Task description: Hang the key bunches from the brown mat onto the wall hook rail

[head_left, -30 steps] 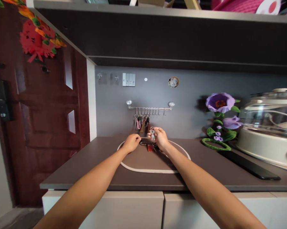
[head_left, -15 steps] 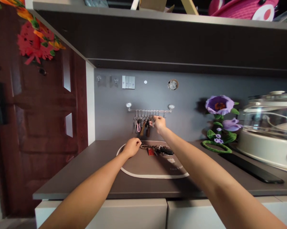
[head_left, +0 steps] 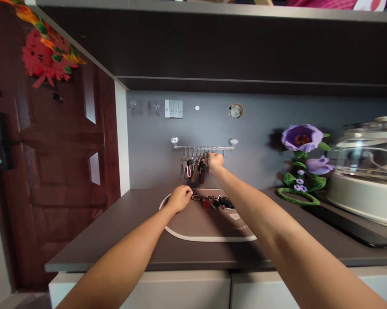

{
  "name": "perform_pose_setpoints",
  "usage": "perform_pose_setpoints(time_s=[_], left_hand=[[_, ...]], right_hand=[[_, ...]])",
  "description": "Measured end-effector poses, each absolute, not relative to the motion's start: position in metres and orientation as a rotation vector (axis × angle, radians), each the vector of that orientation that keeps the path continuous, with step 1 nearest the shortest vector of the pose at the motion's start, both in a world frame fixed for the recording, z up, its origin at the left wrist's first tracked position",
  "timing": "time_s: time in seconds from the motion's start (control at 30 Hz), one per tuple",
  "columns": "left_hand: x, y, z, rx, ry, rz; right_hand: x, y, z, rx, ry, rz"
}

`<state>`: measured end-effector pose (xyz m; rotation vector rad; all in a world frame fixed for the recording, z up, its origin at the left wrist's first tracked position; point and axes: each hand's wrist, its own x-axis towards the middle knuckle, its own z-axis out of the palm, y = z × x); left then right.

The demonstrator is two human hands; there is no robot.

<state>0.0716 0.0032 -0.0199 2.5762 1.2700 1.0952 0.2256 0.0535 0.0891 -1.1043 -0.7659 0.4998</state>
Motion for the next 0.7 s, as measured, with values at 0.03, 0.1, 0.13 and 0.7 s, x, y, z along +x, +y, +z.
perform_pose_setpoints(time_s=[0.03,0.1,0.13,0.7], left_hand=[[0.071,0.004,-0.02,2.578,1.269,1.096],[0.071,0.005,-0.021,2.58,1.268,1.096],[0.071,0.006,-0.021,2.579,1.27,1.095],[0.067,0.013,-0.022,2.567,1.331,1.083]], right_hand=[[0.226,0.054,0.088,-1.1,-0.757,0.503],[0.225,0.053,0.087,-1.079,-0.742,0.512],[0.225,0.052,0.087,-1.07,-0.732,0.52],[0.231,0.04,0.061,-0.999,-0.785,0.723]])
